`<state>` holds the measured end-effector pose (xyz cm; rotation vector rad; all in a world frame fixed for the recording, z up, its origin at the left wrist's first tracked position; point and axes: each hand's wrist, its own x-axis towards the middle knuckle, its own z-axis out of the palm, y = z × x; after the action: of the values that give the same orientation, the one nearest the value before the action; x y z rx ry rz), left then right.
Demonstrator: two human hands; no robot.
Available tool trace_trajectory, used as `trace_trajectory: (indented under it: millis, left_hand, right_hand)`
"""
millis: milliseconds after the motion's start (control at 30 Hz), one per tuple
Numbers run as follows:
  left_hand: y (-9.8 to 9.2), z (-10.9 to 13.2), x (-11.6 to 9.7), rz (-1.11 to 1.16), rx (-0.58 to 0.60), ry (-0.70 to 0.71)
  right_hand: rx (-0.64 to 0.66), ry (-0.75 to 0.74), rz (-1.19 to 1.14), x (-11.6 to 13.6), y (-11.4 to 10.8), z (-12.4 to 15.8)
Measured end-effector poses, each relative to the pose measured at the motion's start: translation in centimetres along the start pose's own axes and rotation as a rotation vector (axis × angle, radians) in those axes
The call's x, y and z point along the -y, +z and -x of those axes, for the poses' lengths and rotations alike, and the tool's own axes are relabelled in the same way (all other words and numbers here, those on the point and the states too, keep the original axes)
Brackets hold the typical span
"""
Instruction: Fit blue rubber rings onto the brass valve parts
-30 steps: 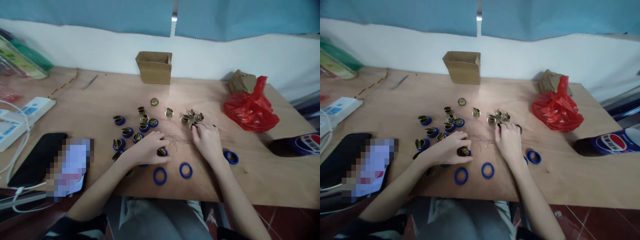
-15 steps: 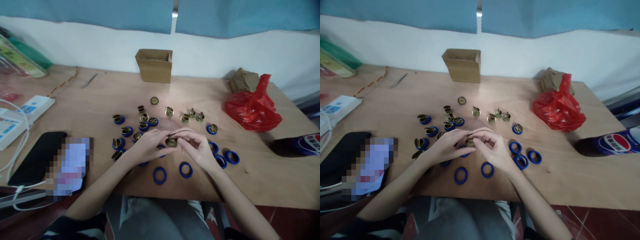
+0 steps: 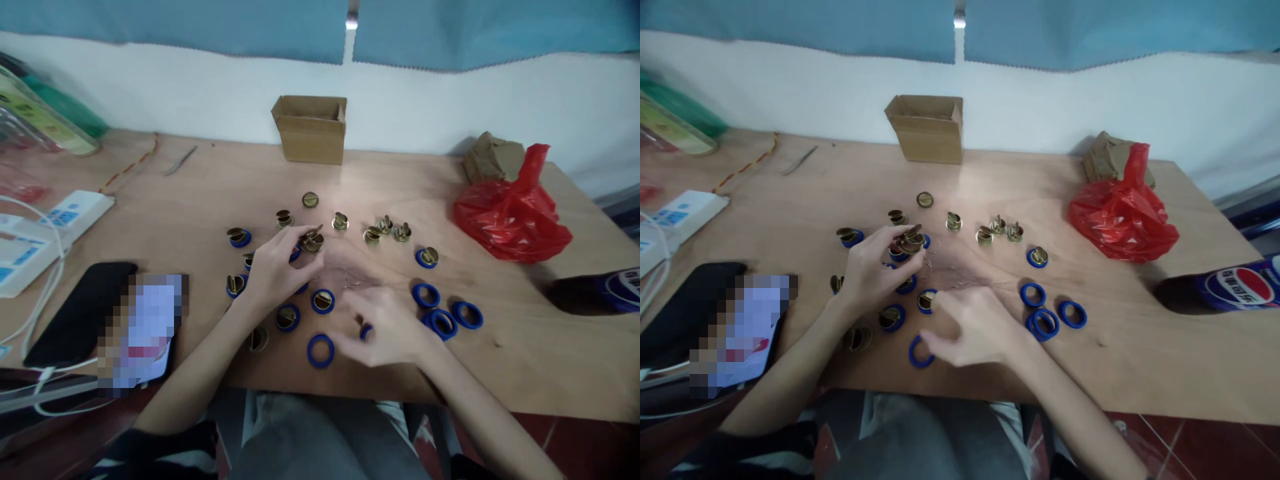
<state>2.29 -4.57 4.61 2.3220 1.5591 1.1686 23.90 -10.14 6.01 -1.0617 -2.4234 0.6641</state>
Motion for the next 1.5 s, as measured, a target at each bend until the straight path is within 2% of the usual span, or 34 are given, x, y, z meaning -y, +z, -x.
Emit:
trace_trajectory:
  millis: [100, 200, 400, 567, 667, 700, 867, 933, 1000, 1200, 1400, 1500]
  left_hand:
    - [-0.1, -0.1, -0.1, -0.024, -0.024, -0.044]
    - [-0.1, -0.1, -0.1, -0.042, -0.005, -0.075]
    - [-1.1, -0.1, -0.2, -0.024, 0.019, -0.042]
    - [-1.3, 0.2, 0.0, 0.082, 0.064, -0.01]
    - [-0.9, 0.5, 0.4, 0.212, 0.129, -0.018]
    - [-0.8, 0.7, 0.4, 0.256, 0.15, -0.033]
    - [-0.5, 1.2, -0.5, 0.425, 0.275, -0.08]
    - [-0.5, 1.3, -1.0, 0.459, 0.306, -0.044]
    - [-0.5, 1.4, -1.3, 0.478, 0.321, -0.009]
    - [-0.1, 2.0, -1.3, 0.453, 0.332, 0.002]
    - [0.5, 2.7, -0.8, 0.396, 0.333, 0.021]
    - [0.8, 3.1, -0.8, 0.487, 0.361, -0.031]
  right_hand:
    - [0.261, -0.178, 0.203, 1.5, 2.5, 0.1]
    - [0.397, -0.208, 0.294, 2.4, 4.1, 0.3]
    - [0.383, -0.111, 0.394, 2.5, 4.5, 0.5]
    - [0.406, -0.038, 0.345, 2.6, 3.5, 0.1]
    - [0.3, 0.059, 0.237, 2.3, 2.0, -0.2]
    - [0.212, 0.082, 0.191, 2.1, 1.5, -0.2]
    - [-0.422, 0.237, -0.066, 0.6, 0.0, 0.2]
    - [-0.547, 0.269, -0.105, 0.2, 0.1, 0.2]
    - [-0.551, 0.249, -0.073, -0.1, 0.3, 0.2]
    - [-0.283, 0.156, 0.008, -0.1, 0.4, -0.4]
    - [-0.253, 0.129, 0.181, -0.2, 0.7, -0.5]
    - [-0.253, 0.097, 0.316, -0.2, 1.1, -0.6]
